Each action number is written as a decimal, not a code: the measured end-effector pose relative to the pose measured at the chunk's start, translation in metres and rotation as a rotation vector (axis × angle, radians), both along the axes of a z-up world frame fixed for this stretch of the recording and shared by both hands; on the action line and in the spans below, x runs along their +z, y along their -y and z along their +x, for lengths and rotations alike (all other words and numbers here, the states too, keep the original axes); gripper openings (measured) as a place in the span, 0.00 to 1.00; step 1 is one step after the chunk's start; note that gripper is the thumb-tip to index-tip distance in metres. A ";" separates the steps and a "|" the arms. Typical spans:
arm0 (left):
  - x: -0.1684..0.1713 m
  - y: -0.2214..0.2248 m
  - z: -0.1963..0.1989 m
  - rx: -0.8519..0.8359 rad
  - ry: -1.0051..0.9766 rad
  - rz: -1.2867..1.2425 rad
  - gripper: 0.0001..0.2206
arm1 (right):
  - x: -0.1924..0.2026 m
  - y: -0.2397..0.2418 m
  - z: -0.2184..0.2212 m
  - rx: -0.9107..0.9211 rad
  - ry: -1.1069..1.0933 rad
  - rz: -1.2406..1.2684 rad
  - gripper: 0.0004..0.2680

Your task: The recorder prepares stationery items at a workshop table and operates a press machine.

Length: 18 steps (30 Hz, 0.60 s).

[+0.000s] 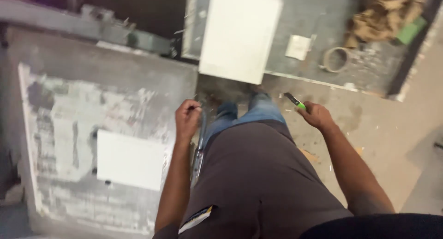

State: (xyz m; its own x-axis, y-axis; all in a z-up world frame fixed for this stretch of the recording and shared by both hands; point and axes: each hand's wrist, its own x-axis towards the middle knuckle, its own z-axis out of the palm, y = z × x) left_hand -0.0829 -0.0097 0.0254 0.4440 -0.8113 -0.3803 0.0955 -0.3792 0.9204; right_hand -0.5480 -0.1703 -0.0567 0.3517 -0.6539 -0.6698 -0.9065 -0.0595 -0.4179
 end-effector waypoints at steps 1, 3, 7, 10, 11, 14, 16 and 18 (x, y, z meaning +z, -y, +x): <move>0.002 0.015 -0.008 -0.036 -0.009 -0.012 0.04 | -0.010 -0.003 -0.024 -0.036 -0.009 -0.012 0.18; 0.007 0.039 -0.022 -0.052 0.002 -0.018 0.03 | -0.033 -0.008 -0.067 -0.318 0.123 -0.047 0.18; 0.014 0.076 -0.058 -0.163 0.032 -0.024 0.03 | -0.048 0.015 -0.113 -0.565 0.179 -0.173 0.18; 0.024 0.090 -0.093 -0.189 -0.022 -0.025 0.04 | -0.080 0.049 -0.150 -0.707 0.134 -0.242 0.19; 0.025 0.092 -0.103 -0.183 -0.033 0.009 0.04 | -0.105 0.056 -0.169 -0.694 0.123 -0.307 0.18; 0.023 0.096 -0.135 -0.164 -0.067 0.032 0.04 | -0.147 0.093 -0.207 -0.636 0.086 -0.418 0.16; 0.025 0.098 -0.154 -0.144 -0.087 0.028 0.04 | -0.139 0.118 -0.212 -0.585 0.063 -0.456 0.15; 0.031 0.100 -0.174 -0.121 -0.080 -0.009 0.05 | -0.106 0.144 -0.206 -0.665 -0.055 -0.430 0.13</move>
